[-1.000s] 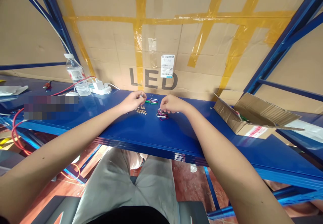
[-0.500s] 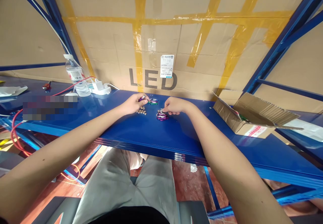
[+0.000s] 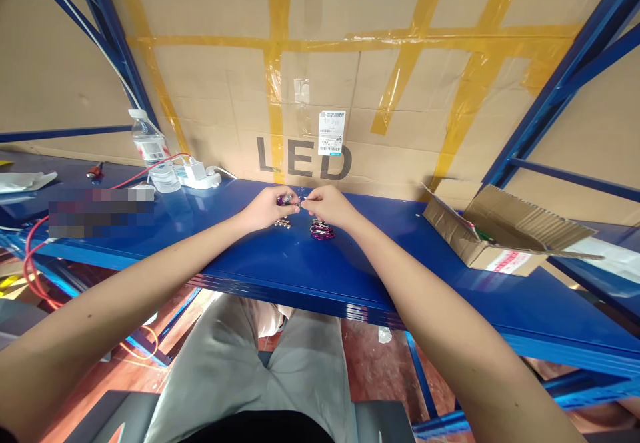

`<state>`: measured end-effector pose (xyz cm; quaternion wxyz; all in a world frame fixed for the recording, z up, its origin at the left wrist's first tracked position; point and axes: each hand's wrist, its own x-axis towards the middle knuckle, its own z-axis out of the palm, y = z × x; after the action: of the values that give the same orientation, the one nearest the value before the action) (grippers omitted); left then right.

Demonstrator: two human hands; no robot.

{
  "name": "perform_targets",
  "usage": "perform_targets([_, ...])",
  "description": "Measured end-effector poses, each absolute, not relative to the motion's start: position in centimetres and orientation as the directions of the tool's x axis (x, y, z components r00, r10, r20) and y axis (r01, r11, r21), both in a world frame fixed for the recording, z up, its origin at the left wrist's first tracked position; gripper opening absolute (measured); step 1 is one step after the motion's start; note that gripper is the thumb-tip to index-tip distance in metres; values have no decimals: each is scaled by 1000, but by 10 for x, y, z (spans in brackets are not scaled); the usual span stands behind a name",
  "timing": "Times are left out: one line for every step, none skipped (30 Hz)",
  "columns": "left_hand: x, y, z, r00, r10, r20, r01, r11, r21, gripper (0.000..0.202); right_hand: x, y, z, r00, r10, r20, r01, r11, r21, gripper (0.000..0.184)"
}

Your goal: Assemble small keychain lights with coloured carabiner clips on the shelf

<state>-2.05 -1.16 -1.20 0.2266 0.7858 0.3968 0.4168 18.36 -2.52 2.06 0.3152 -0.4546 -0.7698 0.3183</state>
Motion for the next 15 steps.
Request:
perform_targets([-20, -12, -12, 337, 809, 482, 438, -588, 680, 26, 183, -25, 19, -387, 898, 209, 488, 391, -780, 13])
perform_targets([-20, -12, -12, 338, 805, 487, 441, -593, 674, 26, 182, -24, 17, -387, 894, 224, 484, 404, -776, 12])
perform_targets([-19, -13, -12, 341, 802, 490, 443, -597, 669, 27, 181, -23, 15, -389, 888, 244, 486, 423, -765, 11])
perform_targets([-19, -13, -12, 344, 800, 492, 443, -600, 666, 27, 181, -22, 13, -396, 879, 266, 490, 448, -748, 11])
perform_targets([-18, -14, -12, 347, 798, 493, 441, -603, 665, 27, 181, -20, 11, -408, 864, 294, 495, 480, -724, 12])
perform_targets([-18, -14, -12, 350, 796, 493, 439, -604, 665, 27, 181, -18, 10, -421, 847, 324, 501, 516, -695, 12])
perform_targets([-17, -15, -11, 350, 797, 492, 436, -604, 667, 26, 182, -16, 8, -434, 828, 354, 508, 550, -663, 13])
perform_targets([-17, -15, -10, 345, 799, 492, 434, -600, 671, 26, 184, -13, 7, -441, 813, 379, 521, 576, -630, 13])
perform_targets([-18, -15, -10, 336, 802, 494, 435, -597, 674, 28, 186, -10, 7, -438, 808, 394, 544, 587, -599, 13])
perform_targets([-18, -14, -10, 322, 805, 499, 436, -594, 676, 30, 189, -7, 7, -429, 813, 392, 578, 581, -572, 12])
perform_targets([-19, -13, -10, 303, 809, 504, 439, -588, 679, 33, 192, -5, 7, -427, 821, 379, 616, 571, -542, 10])
perform_targets([-21, -12, -10, 283, 815, 506, 443, -579, 684, 35, 196, -2, 8, -429, 828, 361, 658, 560, -503, 9])
perform_targets([-22, -10, -10, 265, 820, 508, 446, -571, 689, 36, 199, 0, 9, -439, 835, 331, 693, 550, -467, 9])
perform_targets([-24, -8, -10, 253, 823, 508, 447, -565, 694, 36, 203, 1, 10, -464, 835, 295, 716, 550, -431, 9])
perform_targets([-26, -6, -11, 246, 825, 508, 444, -562, 698, 36, 205, 2, 11, -478, 835, 272, 735, 549, -398, 10])
